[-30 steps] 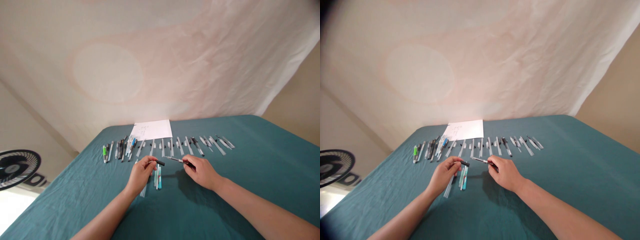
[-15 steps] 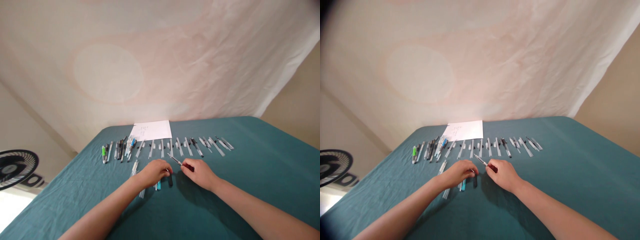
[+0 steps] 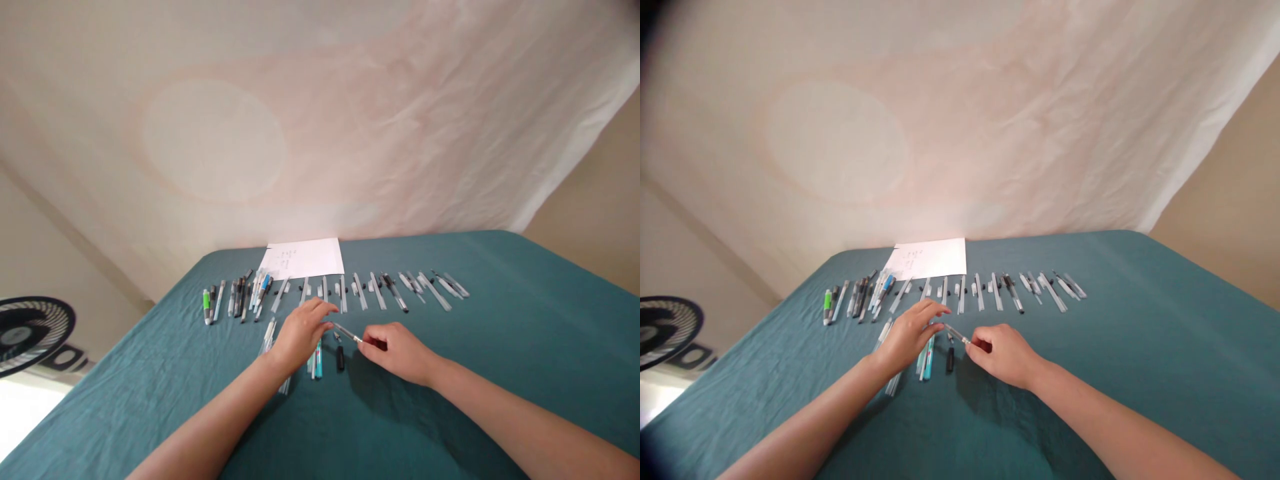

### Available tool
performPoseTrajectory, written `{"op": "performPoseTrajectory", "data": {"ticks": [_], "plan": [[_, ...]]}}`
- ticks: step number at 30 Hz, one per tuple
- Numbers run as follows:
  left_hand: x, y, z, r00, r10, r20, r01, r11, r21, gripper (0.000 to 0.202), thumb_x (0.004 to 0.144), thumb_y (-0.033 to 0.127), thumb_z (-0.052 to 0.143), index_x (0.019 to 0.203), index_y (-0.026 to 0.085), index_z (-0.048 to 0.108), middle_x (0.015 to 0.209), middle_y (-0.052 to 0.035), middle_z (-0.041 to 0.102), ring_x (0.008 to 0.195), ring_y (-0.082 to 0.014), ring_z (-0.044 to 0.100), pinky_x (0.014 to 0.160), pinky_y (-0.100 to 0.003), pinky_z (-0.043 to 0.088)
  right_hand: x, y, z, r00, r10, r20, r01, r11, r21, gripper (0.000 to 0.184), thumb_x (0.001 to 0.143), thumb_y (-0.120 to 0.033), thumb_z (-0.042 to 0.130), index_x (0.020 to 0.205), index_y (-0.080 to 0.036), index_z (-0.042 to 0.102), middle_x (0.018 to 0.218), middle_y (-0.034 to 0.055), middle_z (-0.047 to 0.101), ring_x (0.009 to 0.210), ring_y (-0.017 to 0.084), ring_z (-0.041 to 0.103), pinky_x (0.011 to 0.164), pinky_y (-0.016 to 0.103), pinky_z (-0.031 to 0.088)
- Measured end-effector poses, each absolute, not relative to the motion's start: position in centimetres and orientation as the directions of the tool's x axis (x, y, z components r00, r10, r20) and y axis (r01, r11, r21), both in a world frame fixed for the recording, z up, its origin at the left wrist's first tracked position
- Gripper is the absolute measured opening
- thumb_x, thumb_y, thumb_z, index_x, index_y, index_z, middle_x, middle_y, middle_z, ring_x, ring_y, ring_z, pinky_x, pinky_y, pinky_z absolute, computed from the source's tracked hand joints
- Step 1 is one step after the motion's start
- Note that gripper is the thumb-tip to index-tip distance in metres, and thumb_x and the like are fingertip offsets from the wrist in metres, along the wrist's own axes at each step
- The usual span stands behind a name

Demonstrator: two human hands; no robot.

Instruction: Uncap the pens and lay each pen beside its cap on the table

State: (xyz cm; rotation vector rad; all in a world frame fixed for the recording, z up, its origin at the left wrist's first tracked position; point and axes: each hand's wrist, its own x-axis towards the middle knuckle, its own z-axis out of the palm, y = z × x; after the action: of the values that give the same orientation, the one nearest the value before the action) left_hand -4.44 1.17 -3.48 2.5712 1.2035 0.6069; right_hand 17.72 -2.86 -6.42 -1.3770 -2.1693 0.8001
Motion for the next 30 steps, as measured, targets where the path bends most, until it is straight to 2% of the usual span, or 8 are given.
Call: {"op": "performPoseTrajectory", "data": {"ticks": [4, 8, 15, 19, 23, 27, 30], "plan": [[-4.8, 1.5, -3.4, 0.642, 0.722, 0.257, 0.614, -0.685, 0.391, 0.015, 0.086, 0.022, 0.047, 0.088, 0.021, 0.062, 0.086, -0.0041, 0.061, 0.086, -0.0175, 0.054, 0.078, -0.028, 0.040, 17.8, -2.8, -6.4, -0.440, 0.896, 0.055, 0.621, 0.348, -0.702, 0.026, 0.083, -0.035, 0.046, 0.072, -0.017, 0.062, 0.058, -0.0028, 0.054, 0.053, 0.009, 0.045, 0.051, 0.020, 0.028], [-5.4, 1.9, -3.4, 0.619, 0.741, 0.261, 0.612, -0.663, 0.431, 0.014, 0.084, 0.022, 0.050, 0.084, 0.020, 0.063, 0.081, -0.0036, 0.063, 0.083, -0.0177, 0.054, 0.078, -0.029, 0.040, 17.9, -2.7, -6.4, -0.455, 0.890, 0.039, 0.611, 0.343, -0.713, 0.027, 0.083, -0.035, 0.046, 0.071, -0.017, 0.063, 0.058, -0.0030, 0.054, 0.053, 0.009, 0.044, 0.052, 0.020, 0.030], [-8.6, 4.6, -2.9, 0.480, 0.806, 0.347, 0.682, -0.591, 0.430, 0.015, 0.084, 0.022, 0.046, 0.085, 0.020, 0.061, 0.086, -0.0040, 0.062, 0.086, -0.0183, 0.054, 0.080, -0.030, 0.039, 18.1, -2.4, -6.7, -0.428, 0.903, 0.038, 0.637, 0.331, -0.696, 0.026, 0.080, -0.033, 0.048, 0.062, -0.017, 0.056, 0.053, -0.0042, 0.047, 0.051, 0.009, 0.041, 0.051, 0.019, 0.029], [-11.1, 6.1, -2.1, 0.381, 0.842, 0.383, 0.745, -0.525, 0.412, 0.015, 0.083, 0.024, 0.046, 0.087, 0.021, 0.060, 0.084, -0.0031, 0.061, 0.082, -0.0177, 0.054, 0.076, -0.029, 0.039, 18.5, -1.8, -7.2, -0.342, 0.938, 0.052, 0.680, 0.285, -0.675, 0.027, 0.079, -0.034, 0.047, 0.059, -0.017, 0.055, 0.052, -0.0036, 0.047, 0.051, 0.009, 0.042, 0.050, 0.019, 0.028], [-10.7, 5.9, -0.9, 0.551, 0.776, 0.306, 0.674, -0.631, 0.385, 0.015, 0.084, 0.022, 0.046, 0.083, 0.020, 0.061, 0.083, -0.0023, 0.060, 0.083, -0.0165, 0.053, 0.077, -0.027, 0.038, 18.7, -1.4, -7.8, -0.269, 0.960, 0.074, 0.701, 0.248, -0.669, 0.029, 0.081, -0.036, 0.044, 0.062, -0.017, 0.056, 0.053, -0.0032, 0.049, 0.052, 0.010, 0.043, 0.052, 0.019, 0.029], [-7.2, 5.2, -0.6, 0.755, 0.628, 0.192, 0.548, -0.763, 0.342, 0.017, 0.085, 0.019, 0.046, 0.084, 0.021, 0.063, 0.085, -0.0029, 0.060, 0.086, -0.0163, 0.051, 0.078, -0.027, 0.036, 18.6, -1.3, -8.2, -0.262, 0.962, 0.076, 0.706, 0.245, -0.665, 0.030, 0.083, -0.037, 0.043, 0.063, -0.018, 0.056, 0.054, -0.0024, 0.052, 0.052, 0.011, 0.045, 0.052, 0.020, 0.029], [-4.4, 5.4, -1.2, 0.849, 0.515, 0.121, 0.472, -0.841, 0.264, 0.018, 0.085, 0.016, 0.047, 0.084, 0.022, 0.064, 0.084, -0.0023, 0.058, 0.084, -0.0152, 0.051, 0.076, -0.026, 0.035, 18.5, -1.2, -8.2, -0.256, 0.963, 0.082, 0.720, 0.246, -0.649, 0.031, 0.083, -0.037, 0.043, 0.063, -0.018, 0.056, 0.054, -0.0021, 0.053, 0.053, 0.011, 0.046, 0.051, 0.020, 0.028]]}}
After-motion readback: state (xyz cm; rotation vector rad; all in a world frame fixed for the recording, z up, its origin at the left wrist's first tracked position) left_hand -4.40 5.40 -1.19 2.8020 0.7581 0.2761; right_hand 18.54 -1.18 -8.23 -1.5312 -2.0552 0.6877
